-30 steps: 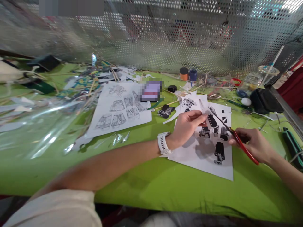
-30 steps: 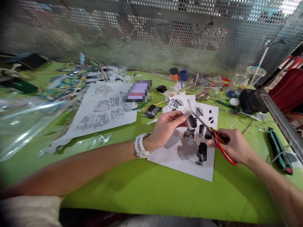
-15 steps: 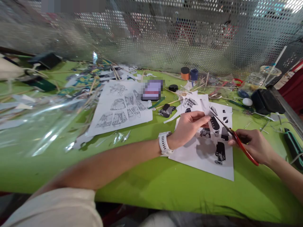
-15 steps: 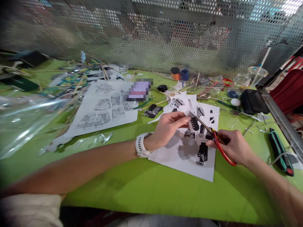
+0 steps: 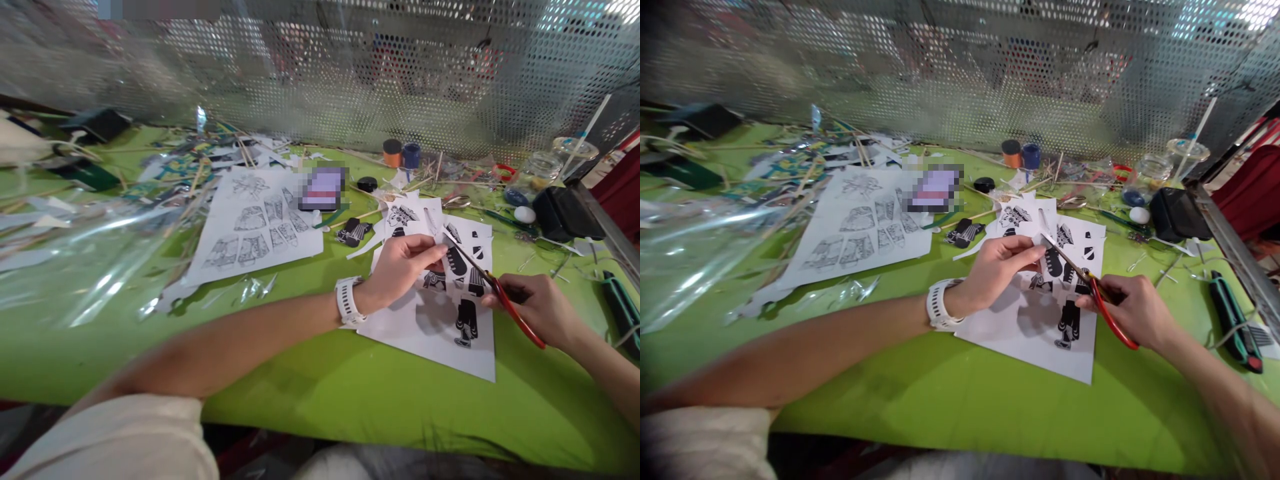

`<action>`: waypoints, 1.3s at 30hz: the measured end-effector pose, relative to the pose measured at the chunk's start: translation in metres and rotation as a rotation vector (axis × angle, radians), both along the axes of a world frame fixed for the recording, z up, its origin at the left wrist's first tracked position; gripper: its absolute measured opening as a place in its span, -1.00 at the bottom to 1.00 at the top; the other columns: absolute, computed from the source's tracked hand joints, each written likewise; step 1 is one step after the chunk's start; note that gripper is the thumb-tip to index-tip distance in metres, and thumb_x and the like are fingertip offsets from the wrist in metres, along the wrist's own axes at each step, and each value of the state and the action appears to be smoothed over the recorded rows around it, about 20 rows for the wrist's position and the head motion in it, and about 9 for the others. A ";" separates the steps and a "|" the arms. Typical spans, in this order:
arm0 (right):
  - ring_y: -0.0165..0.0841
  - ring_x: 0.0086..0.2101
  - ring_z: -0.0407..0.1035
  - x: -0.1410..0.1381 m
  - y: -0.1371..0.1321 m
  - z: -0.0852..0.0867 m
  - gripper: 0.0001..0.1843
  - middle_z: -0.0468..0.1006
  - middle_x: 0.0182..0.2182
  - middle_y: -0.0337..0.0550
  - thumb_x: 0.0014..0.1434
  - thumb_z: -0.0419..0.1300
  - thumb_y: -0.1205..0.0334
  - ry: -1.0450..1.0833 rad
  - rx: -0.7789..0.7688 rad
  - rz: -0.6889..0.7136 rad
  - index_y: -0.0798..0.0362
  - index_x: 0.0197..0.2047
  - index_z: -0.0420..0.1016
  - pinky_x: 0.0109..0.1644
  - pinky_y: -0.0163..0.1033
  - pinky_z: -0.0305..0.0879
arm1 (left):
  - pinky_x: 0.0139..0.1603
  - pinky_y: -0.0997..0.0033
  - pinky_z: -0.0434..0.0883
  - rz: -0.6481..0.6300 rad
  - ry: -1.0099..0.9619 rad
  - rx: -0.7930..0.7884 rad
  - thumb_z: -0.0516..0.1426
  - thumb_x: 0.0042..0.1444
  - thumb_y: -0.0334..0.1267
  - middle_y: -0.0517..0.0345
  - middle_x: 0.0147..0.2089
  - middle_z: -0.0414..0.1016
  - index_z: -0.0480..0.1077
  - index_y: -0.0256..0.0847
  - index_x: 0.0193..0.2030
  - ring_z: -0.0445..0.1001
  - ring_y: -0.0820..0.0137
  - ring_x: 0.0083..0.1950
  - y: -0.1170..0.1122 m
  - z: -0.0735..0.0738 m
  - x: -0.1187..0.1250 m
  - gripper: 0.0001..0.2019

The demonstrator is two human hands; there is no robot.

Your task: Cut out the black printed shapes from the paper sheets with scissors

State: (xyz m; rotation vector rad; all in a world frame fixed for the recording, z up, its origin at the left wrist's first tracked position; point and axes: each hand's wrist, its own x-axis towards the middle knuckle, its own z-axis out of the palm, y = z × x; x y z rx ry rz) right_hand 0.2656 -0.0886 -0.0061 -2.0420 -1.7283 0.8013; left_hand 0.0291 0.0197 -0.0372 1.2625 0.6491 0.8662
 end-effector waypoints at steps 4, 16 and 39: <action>-0.41 -0.53 0.06 0.005 -0.001 -0.006 -0.24 0.24 -0.62 -0.33 0.09 0.24 -0.61 0.002 0.005 0.016 0.01 -0.48 0.50 -0.45 -0.23 -0.07 | -0.10 0.32 0.66 -0.011 -0.003 0.006 0.40 0.14 -0.08 0.10 -0.36 0.63 0.60 -0.21 -0.34 0.63 0.38 -0.31 0.001 0.000 -0.001 -0.77; -0.40 -0.53 0.09 0.009 0.000 -0.004 -0.25 0.29 -0.62 -0.32 0.13 0.20 -0.60 -0.081 0.047 0.040 -0.01 -0.49 0.48 -0.44 -0.21 -0.01 | -0.13 0.36 0.61 -0.086 0.000 -0.021 0.40 0.16 -0.12 0.16 -0.39 0.60 0.60 -0.23 -0.36 0.58 0.42 -0.32 0.004 0.008 -0.004 -0.77; -0.34 -0.52 0.18 0.015 0.000 -0.006 -0.40 0.32 -0.61 -0.31 0.16 0.31 -0.43 -0.114 0.047 0.053 -0.03 -0.45 0.42 -0.43 -0.20 0.04 | 0.02 0.24 0.64 0.151 -0.010 0.148 0.40 0.17 -0.15 0.07 -0.16 0.74 0.67 -0.16 -0.15 0.68 0.33 -0.14 0.013 0.002 -0.004 -0.82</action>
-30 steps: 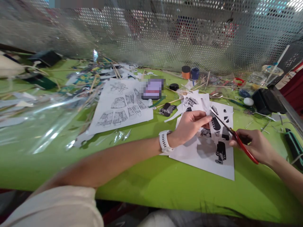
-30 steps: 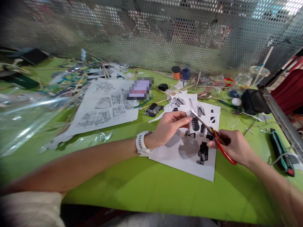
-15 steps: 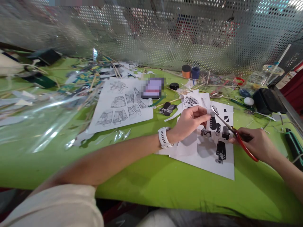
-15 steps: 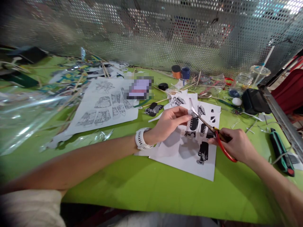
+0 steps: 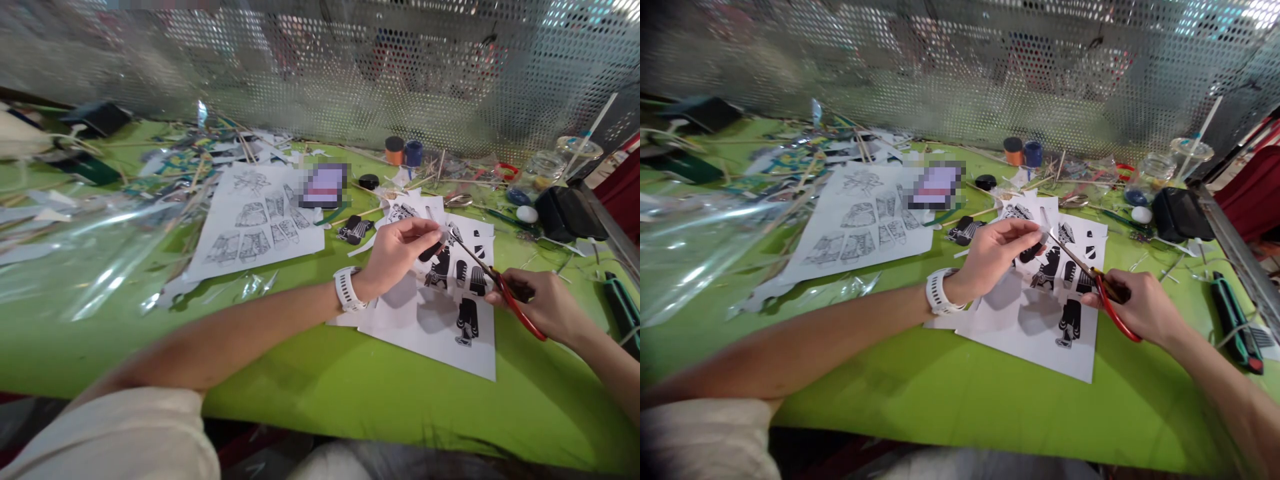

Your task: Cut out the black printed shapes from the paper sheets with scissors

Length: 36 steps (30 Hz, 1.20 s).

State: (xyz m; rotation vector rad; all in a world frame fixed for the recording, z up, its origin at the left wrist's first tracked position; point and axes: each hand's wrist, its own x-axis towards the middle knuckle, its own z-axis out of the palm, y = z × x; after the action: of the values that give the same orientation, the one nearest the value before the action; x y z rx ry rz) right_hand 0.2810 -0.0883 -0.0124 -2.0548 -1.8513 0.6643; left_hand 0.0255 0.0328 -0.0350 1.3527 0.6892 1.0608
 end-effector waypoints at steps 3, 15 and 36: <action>-0.35 -0.53 0.16 0.000 -0.001 0.000 -0.39 0.29 -0.61 -0.32 0.15 0.30 -0.44 -0.005 0.003 -0.002 -0.03 -0.46 0.41 -0.43 -0.20 0.04 | 0.04 0.24 0.67 0.013 -0.005 -0.005 0.40 0.15 -0.14 0.05 -0.13 0.76 0.69 -0.16 -0.13 0.70 0.32 -0.13 0.001 -0.002 0.001 -0.79; -0.37 -0.54 0.11 -0.001 0.000 -0.001 -0.35 0.28 -0.64 -0.30 0.17 0.28 -0.47 -0.020 0.047 -0.001 -0.02 -0.48 0.45 -0.47 -0.21 0.03 | 0.10 0.20 0.70 0.039 0.047 0.013 0.41 0.15 -0.14 0.04 -0.08 0.78 0.73 -0.12 -0.11 0.73 0.26 -0.04 -0.001 -0.002 0.001 -0.80; -0.37 -0.54 0.12 0.002 0.001 0.001 -0.31 0.28 -0.63 -0.29 0.11 0.27 -0.54 -0.031 0.005 -0.036 -0.03 -0.49 0.43 -0.47 -0.22 0.03 | 0.16 0.16 0.71 -0.011 0.077 0.010 0.43 0.15 -0.18 0.01 0.03 0.78 0.74 -0.10 0.04 0.75 0.22 0.03 0.003 -0.005 0.000 -0.70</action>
State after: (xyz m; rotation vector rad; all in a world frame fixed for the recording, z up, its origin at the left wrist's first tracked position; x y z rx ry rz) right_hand 0.2827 -0.0876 -0.0110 -2.1011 -1.8265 0.6220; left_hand 0.0255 0.0355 -0.0396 1.4104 0.7326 1.0089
